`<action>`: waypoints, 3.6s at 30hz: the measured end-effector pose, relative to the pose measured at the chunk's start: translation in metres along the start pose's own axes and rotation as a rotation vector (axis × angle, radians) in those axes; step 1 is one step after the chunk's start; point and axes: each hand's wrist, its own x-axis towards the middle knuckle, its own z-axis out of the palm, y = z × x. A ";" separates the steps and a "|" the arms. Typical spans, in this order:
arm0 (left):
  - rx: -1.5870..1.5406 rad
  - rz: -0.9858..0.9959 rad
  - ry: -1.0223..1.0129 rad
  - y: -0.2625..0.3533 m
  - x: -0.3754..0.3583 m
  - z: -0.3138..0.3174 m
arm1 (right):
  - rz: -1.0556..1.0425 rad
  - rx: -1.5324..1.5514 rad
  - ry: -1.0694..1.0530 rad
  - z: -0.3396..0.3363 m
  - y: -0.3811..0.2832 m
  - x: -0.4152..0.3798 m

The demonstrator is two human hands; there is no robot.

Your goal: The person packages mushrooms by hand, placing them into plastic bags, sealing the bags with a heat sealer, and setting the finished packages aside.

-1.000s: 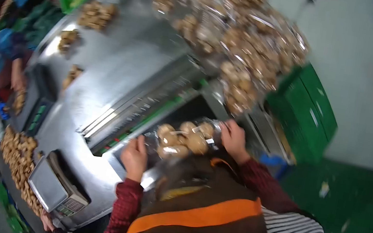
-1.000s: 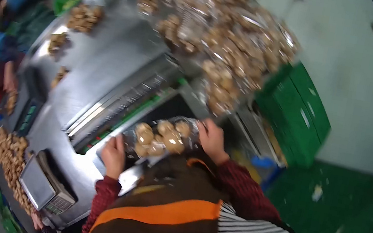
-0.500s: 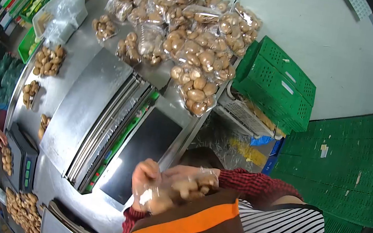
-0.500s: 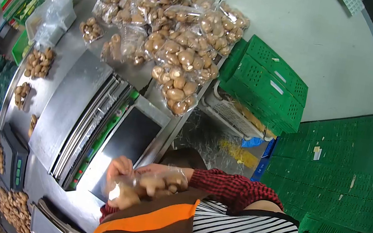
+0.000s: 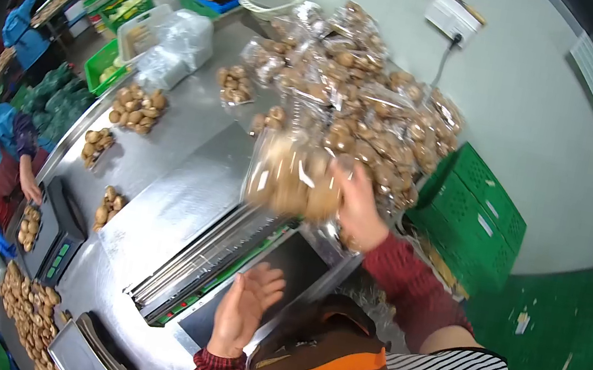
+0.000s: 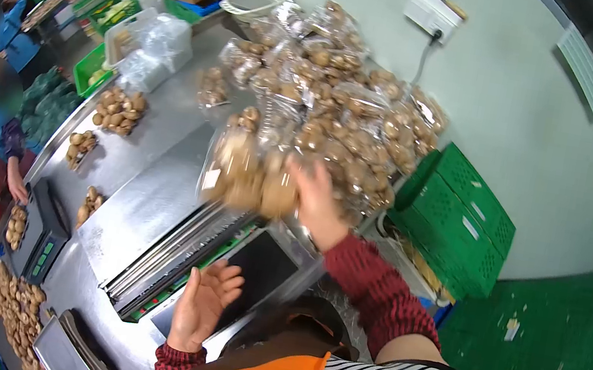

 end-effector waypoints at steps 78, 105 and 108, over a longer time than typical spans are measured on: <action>1.935 0.472 1.289 0.039 -0.017 -0.137 | -0.527 -1.917 -0.631 0.019 0.067 0.037; 1.459 0.581 0.449 0.152 0.062 -0.123 | 0.323 -0.957 -0.836 0.133 0.106 0.156; 1.495 0.481 0.483 0.154 0.056 -0.113 | 0.570 -1.048 -0.897 0.136 0.096 0.166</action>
